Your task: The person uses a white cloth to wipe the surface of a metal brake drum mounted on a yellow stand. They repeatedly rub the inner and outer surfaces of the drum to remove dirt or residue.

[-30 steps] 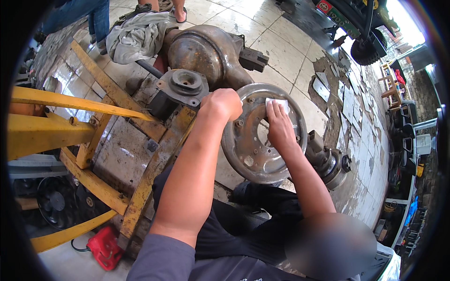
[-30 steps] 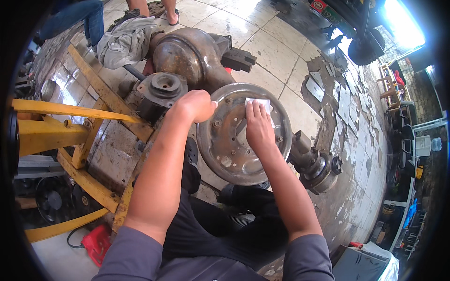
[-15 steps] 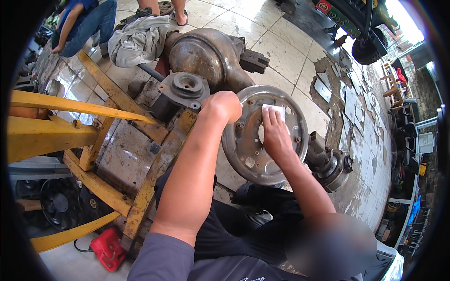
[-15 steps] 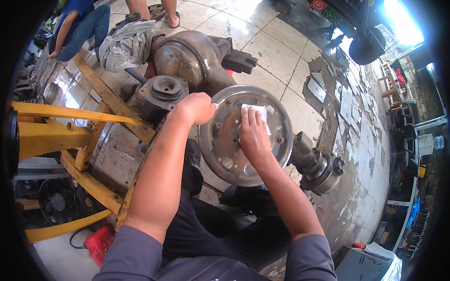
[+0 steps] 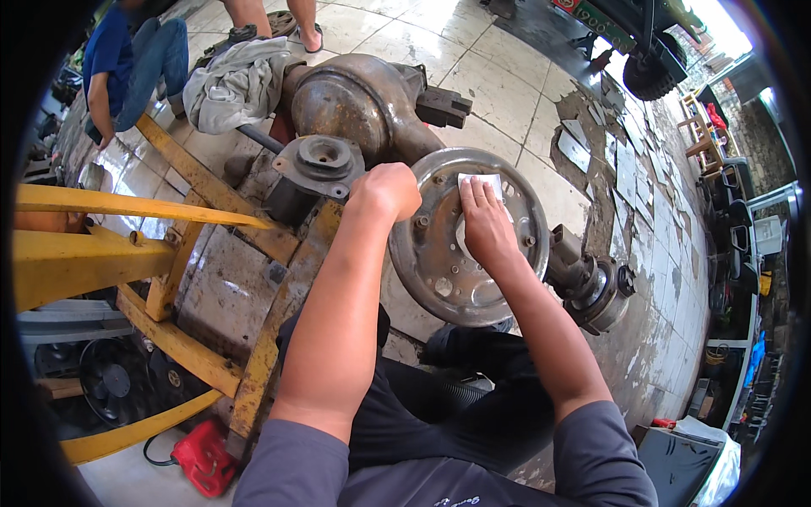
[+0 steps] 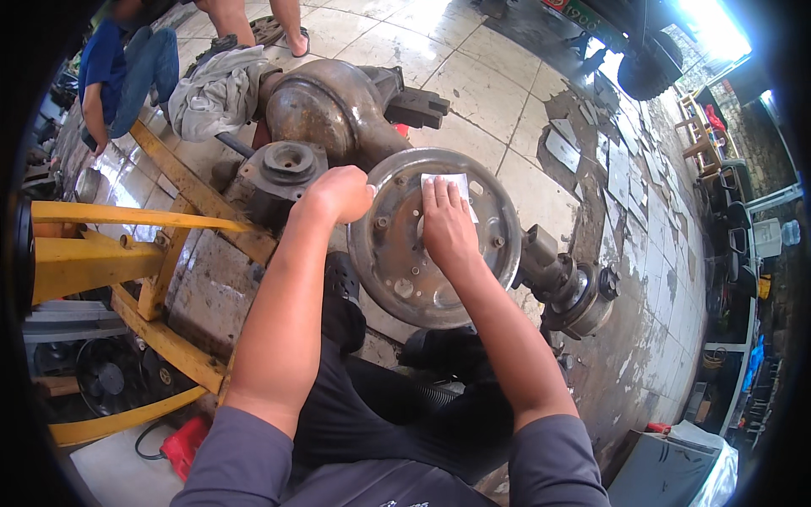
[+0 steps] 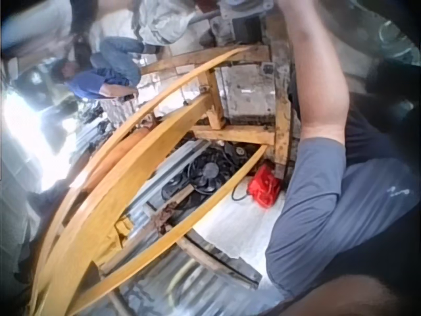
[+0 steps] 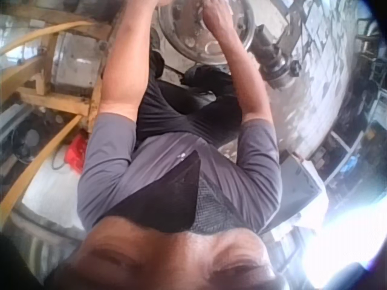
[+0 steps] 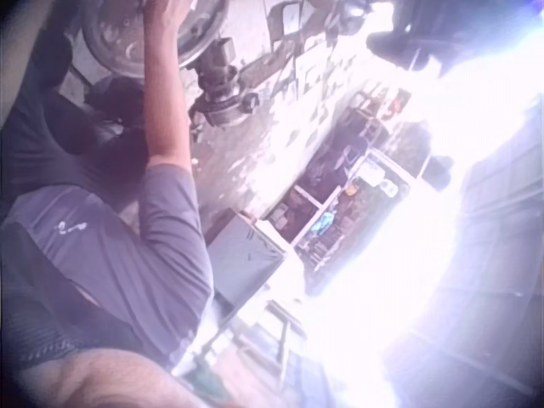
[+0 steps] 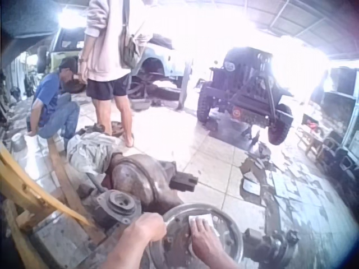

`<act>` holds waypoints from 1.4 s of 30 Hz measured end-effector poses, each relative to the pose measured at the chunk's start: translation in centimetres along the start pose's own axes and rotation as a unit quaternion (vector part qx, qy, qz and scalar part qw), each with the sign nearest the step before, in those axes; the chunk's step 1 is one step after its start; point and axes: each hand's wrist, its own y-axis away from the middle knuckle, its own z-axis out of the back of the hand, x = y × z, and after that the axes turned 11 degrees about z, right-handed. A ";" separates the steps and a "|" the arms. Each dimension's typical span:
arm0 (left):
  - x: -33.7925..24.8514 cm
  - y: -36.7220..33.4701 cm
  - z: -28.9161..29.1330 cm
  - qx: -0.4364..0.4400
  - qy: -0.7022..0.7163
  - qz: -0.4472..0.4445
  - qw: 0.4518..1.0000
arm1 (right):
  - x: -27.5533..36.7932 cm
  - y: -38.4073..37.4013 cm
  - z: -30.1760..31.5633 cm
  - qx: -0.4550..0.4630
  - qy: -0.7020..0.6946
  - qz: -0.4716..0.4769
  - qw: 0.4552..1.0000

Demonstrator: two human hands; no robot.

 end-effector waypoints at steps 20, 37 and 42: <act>-0.1 0.0 0.2 -0.013 -0.002 -0.033 0.999 | 0.1 -0.6 0.4 0.012 -0.039 -0.011 0.999; -0.2 0.2 0.3 -0.009 0.030 -0.010 0.999 | 2.7 1.9 1.2 0.040 -0.020 0.045 0.998; -0.4 0.9 0.4 -0.008 0.029 -0.001 1.000 | 1.4 0.0 1.3 0.039 -0.014 0.047 0.998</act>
